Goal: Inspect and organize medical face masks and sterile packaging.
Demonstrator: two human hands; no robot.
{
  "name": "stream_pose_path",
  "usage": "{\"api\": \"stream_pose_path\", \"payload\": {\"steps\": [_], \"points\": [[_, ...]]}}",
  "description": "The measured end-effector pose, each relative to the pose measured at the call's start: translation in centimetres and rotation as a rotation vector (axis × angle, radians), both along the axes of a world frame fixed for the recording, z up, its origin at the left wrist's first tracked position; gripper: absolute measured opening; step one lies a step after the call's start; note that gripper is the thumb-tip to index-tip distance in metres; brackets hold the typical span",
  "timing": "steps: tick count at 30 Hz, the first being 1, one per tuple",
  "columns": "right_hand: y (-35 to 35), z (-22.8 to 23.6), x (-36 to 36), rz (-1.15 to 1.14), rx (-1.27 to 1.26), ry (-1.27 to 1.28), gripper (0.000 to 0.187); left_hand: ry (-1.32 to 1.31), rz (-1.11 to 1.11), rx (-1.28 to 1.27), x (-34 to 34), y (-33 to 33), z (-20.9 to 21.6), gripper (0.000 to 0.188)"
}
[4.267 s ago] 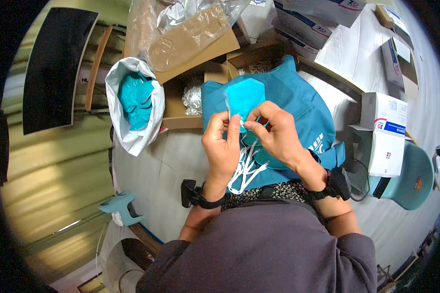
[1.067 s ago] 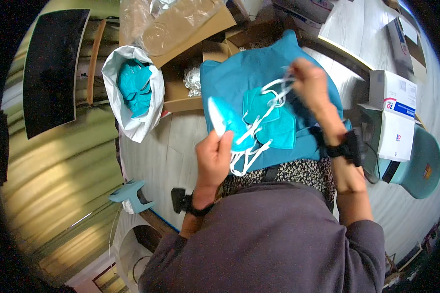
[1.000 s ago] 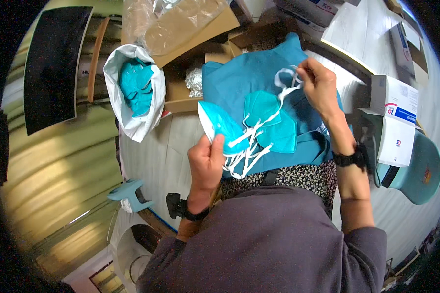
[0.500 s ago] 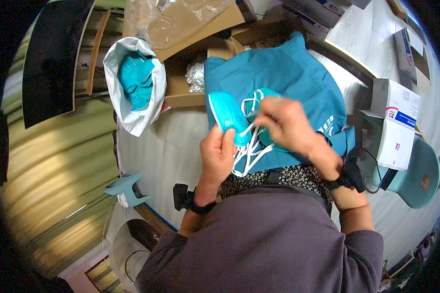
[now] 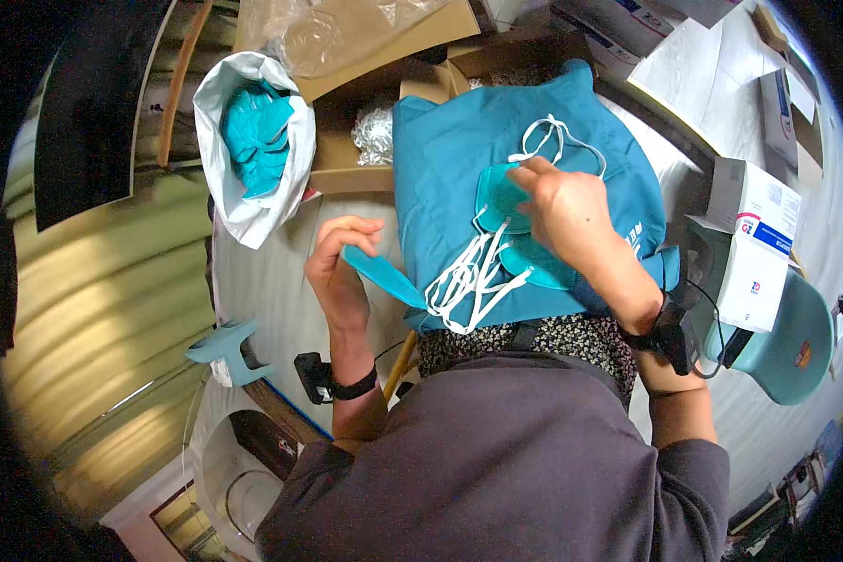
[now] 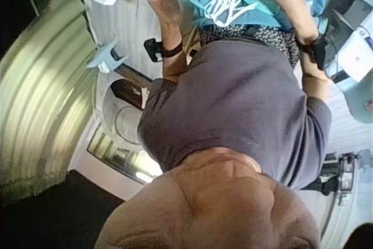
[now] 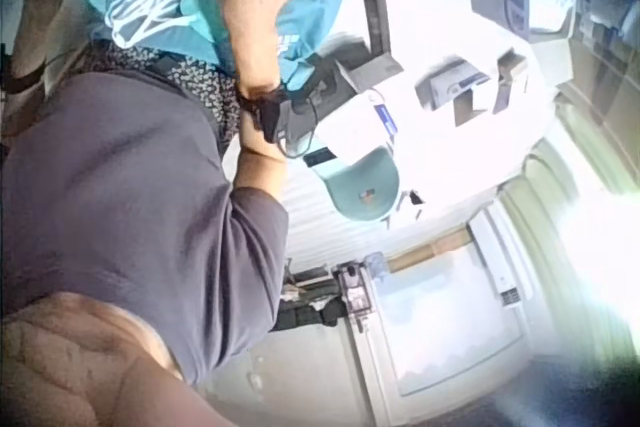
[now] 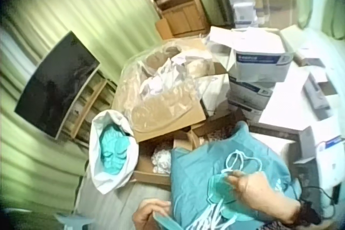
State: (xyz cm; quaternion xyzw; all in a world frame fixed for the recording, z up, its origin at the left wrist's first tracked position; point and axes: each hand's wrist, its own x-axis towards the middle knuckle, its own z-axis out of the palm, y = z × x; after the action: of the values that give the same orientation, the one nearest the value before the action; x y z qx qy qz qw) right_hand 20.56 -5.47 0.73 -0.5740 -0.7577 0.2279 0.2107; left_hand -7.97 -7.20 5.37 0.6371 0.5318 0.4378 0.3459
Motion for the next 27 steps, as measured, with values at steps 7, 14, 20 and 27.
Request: {"api": "stream_pose_path", "payload": {"steps": [7,14,20,27], "points": [[-0.4,-0.9,-2.6,0.303,-0.08,-0.284,0.022,-0.398,0.064,-0.486,0.0,0.1,-1.7,0.017],[-0.9,-1.6,-1.5,0.237,0.271,0.05,0.012,-0.394,0.097,-0.674,1.1,0.2,-4.6,0.017],[-1.2,-0.5,-1.3,0.095,0.391,0.329,0.029,-0.476,-0.101,-0.745,1.7,0.8,-4.8,0.022],[-0.7,-0.1,-2.3,-0.043,0.431,0.37,0.035,-0.536,0.052,-0.584,6.0,0.2,-1.9,0.023]]}}
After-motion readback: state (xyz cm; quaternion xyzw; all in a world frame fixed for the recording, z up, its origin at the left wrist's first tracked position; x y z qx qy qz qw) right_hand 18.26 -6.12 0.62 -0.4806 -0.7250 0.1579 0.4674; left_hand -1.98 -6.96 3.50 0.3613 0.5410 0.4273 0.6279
